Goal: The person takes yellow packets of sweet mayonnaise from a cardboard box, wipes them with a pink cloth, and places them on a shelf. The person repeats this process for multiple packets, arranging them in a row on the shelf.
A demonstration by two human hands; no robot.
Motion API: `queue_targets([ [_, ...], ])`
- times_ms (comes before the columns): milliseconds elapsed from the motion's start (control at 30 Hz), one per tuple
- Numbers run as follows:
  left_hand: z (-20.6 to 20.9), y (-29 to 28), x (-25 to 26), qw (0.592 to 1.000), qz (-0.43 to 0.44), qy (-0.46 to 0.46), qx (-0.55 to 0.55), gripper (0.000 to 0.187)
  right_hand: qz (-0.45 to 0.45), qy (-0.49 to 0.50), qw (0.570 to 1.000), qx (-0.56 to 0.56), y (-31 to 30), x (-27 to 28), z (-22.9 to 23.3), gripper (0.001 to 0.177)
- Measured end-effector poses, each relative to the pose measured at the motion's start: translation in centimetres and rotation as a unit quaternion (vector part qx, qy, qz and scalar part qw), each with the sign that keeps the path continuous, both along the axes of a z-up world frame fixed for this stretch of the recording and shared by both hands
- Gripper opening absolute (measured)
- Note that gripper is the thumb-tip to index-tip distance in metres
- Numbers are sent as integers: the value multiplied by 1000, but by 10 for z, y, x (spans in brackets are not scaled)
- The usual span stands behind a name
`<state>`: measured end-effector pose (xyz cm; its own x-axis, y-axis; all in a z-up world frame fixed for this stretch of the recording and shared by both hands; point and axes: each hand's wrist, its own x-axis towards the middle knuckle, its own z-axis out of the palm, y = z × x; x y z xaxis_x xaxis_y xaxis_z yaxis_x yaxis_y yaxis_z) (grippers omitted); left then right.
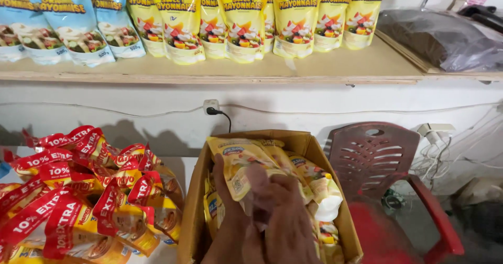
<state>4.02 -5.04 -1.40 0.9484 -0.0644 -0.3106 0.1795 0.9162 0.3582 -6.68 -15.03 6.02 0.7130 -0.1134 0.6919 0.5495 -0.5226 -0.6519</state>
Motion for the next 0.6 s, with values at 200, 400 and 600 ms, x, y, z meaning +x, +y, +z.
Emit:
queue_targets([
  [200,13,-3,-8,989,-25,-127,-68,87,-49,-141,974,-170,8,1,-7,36],
  [400,46,-9,-27,976,-42,-185,-103,95,-161,-49,973,-159,-2,-6,-16,38],
  [600,27,-13,-17,968,-70,-174,-165,94,-119,128,976,-130,-6,-11,-22,39],
])
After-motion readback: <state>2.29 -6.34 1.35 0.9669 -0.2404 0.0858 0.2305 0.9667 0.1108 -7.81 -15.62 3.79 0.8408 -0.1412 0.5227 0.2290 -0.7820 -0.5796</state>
